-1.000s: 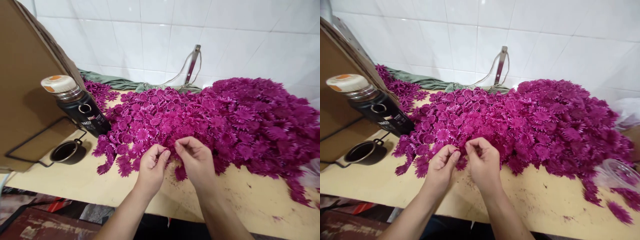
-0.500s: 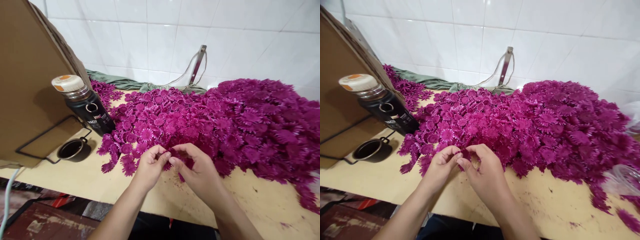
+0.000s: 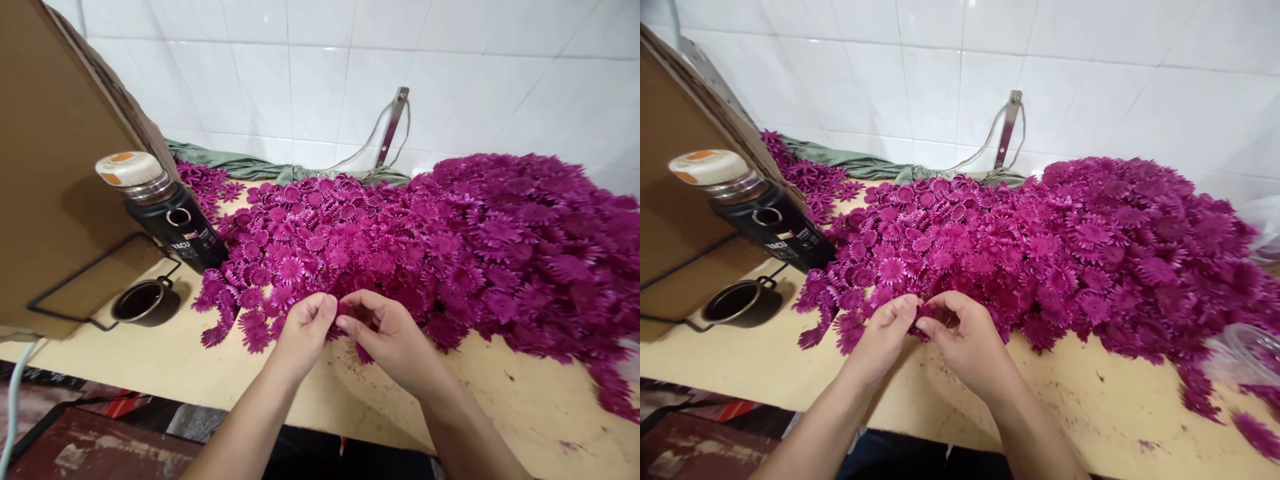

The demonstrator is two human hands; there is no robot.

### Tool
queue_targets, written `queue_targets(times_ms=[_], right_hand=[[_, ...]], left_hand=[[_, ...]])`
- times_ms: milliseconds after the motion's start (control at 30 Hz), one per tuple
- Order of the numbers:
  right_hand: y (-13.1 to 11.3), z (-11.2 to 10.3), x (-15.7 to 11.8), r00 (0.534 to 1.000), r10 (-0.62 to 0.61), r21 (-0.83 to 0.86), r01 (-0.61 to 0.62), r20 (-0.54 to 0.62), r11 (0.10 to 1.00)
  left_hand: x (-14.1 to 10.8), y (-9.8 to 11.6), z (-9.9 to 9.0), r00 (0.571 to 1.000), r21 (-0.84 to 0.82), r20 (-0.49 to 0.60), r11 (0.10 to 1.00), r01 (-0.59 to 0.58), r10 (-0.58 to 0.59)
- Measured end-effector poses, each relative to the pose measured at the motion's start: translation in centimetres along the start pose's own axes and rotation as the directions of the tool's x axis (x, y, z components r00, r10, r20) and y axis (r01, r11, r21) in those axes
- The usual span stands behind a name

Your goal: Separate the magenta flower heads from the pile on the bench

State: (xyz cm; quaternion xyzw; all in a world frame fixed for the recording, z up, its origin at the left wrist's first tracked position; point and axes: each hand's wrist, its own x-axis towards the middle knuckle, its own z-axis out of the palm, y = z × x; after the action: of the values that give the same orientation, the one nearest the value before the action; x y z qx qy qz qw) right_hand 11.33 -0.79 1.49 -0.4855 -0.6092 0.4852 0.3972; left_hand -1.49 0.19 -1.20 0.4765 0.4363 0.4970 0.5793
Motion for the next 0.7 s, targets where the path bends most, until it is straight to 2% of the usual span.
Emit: queue_targets(times_ms=[133,200,267,300,333,367,433,500,567,633,700], right_hand=[[0.8,-0.4,0.4,0.969,-0.131,-0.100,0.112,-0.211,0.989],[1.1,-1.8,1.0,0.911,-0.191,-0.187,0.130,-0.364,0.974],[1.3,-3.8,1.7,0.773,-0.267,-0.308,0.097,-0.576,0.946],[1.3,-4.9,2.0,0.673,-0.300,-0.362,0.051,-0.676,0.931],[1.3,-5.7,2.2,0.621,-0.310,-0.392,0.005,-0.720,0.920],[1.2,-6.2,2.2,0.633,-0.320,-0.432,-0.026,-0.705,0.902],[0.9,-6.0,1.8,0.730,-0.350,-0.519,-0.007,-0.586,0.855],[0.5,-4.4,0.9,0.809,-0.402,-0.593,0.084,-0.429,0.801],[0.0,-2.2,-0.2,0.847,-0.440,-0.613,0.182,-0.299,0.769],[-0.3,-0.5,-0.9,0.903,-0.390,-0.576,0.226,-0.178,0.785],[-0.4,0.5,-1.0,0.960,-0.262,-0.494,0.182,-0.097,0.850]], left_hand=[[-0.6,0.2,-0.1,0.998,0.034,0.025,0.998,-0.050,0.049],[-1.0,0.3,-0.3,0.996,0.044,-0.010,0.995,-0.089,0.090],[-1.4,0.4,-0.8,0.989,0.048,-0.077,0.991,-0.122,0.125],[-1.5,0.4,-1.0,0.986,0.052,-0.111,0.991,-0.119,0.124],[-1.6,0.4,-1.2,0.985,0.055,-0.135,0.993,-0.102,0.108],[-1.6,0.4,-1.3,0.986,0.055,-0.148,0.996,-0.072,0.079],[-1.5,0.3,-1.4,0.991,0.048,-0.137,0.999,0.000,0.007],[-1.2,0.2,-1.1,0.993,0.038,-0.111,0.998,0.047,-0.042],[-0.8,0.0,-0.8,0.995,0.030,-0.095,0.999,0.045,-0.042],[-0.5,-0.1,-0.5,0.997,0.028,-0.078,0.999,0.029,-0.026],[-0.4,-0.2,-0.4,0.997,0.021,-0.068,1.000,0.020,-0.019]])
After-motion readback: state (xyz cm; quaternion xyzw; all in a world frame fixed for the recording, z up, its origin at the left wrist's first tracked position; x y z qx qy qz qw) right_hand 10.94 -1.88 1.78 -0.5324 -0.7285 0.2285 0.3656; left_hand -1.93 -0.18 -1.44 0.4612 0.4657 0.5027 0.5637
